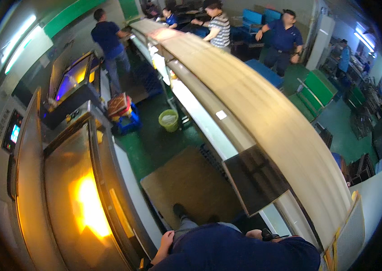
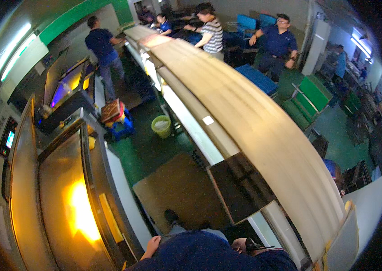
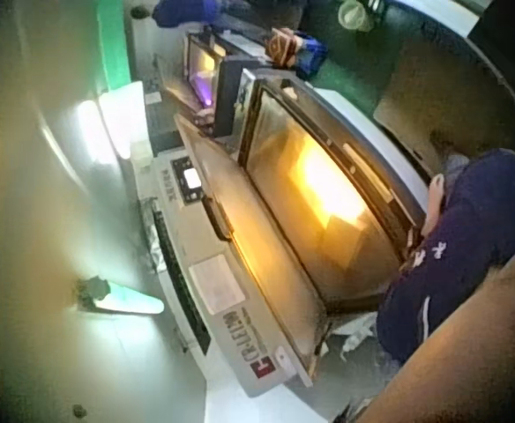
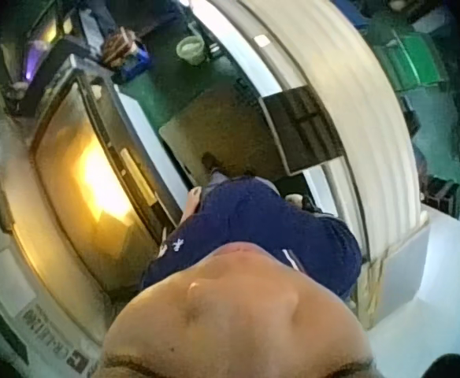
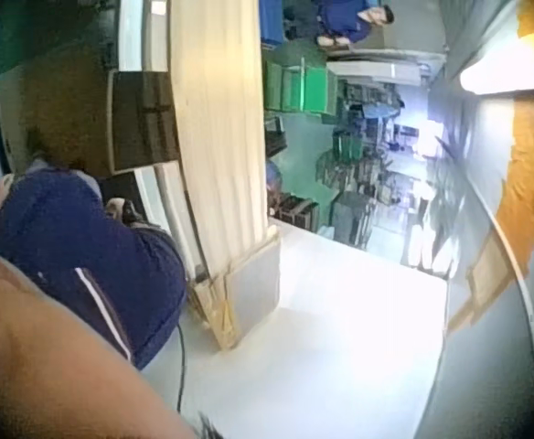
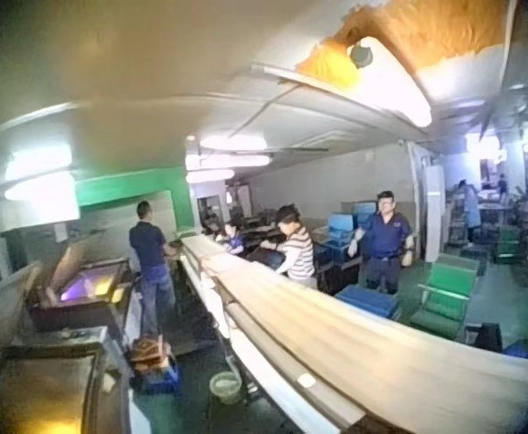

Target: Operating an LED exposure machine to process circuit boards or panels in a fabrication facility.

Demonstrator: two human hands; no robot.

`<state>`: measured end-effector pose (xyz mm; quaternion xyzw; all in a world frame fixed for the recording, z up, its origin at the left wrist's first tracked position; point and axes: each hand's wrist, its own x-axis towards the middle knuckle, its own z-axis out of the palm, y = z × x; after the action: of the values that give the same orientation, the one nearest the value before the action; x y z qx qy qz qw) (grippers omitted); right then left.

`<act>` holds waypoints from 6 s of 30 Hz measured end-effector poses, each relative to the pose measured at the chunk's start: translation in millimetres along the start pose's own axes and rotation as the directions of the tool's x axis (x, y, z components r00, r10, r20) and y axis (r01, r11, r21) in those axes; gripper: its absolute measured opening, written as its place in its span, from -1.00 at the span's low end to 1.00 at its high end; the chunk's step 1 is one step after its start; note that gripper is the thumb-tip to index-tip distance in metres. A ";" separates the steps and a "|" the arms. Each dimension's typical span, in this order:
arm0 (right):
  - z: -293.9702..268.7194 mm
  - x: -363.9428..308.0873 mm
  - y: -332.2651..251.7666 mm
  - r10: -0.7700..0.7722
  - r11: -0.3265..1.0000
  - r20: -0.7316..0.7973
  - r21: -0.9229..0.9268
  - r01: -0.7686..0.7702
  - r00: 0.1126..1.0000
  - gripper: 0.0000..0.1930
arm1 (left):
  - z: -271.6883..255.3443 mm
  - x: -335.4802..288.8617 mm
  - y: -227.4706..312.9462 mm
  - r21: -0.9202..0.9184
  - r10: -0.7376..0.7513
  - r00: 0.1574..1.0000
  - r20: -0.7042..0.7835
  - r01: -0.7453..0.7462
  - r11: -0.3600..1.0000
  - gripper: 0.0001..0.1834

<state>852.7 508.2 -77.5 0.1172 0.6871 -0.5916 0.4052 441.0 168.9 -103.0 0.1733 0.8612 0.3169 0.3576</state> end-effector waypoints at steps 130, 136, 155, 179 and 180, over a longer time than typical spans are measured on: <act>5.3 104.5 -10.2 0.388 0.922 -0.524 0.220 -0.319 0.758 -0.49 | -230.2 -56.6 -14.2 0.187 0.113 0.355 -0.928 0.181 0.966 -0.68; -8.7 108.4 -37.5 0.375 0.924 -0.475 0.117 -0.365 0.796 -0.50 | -217.7 -129.9 -69.3 0.064 -0.292 0.270 -0.918 0.825 0.561 -0.42; -28.4 161.7 -83.9 0.217 0.934 -0.373 -0.189 -0.303 0.902 -0.54 | -231.0 -118.7 -51.9 -0.079 -0.397 0.240 -0.886 0.766 0.638 -0.42; -61.2 170.9 -62.7 0.081 0.877 -0.351 -0.419 -0.234 0.933 -0.55 | -234.3 -114.8 -58.7 -0.037 -0.330 0.239 -0.913 0.759 0.650 -0.40; -61.8 176.0 -82.2 0.204 0.956 -0.342 -0.130 -0.261 0.917 -0.56 | -233.1 -118.7 -61.6 -0.044 -0.340 0.223 -0.914 0.777 0.628 -0.40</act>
<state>660.8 485.9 -142.7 0.2584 0.7744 -0.4495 0.3626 348.6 -37.3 42.5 -0.2705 0.9592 0.0034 -0.0824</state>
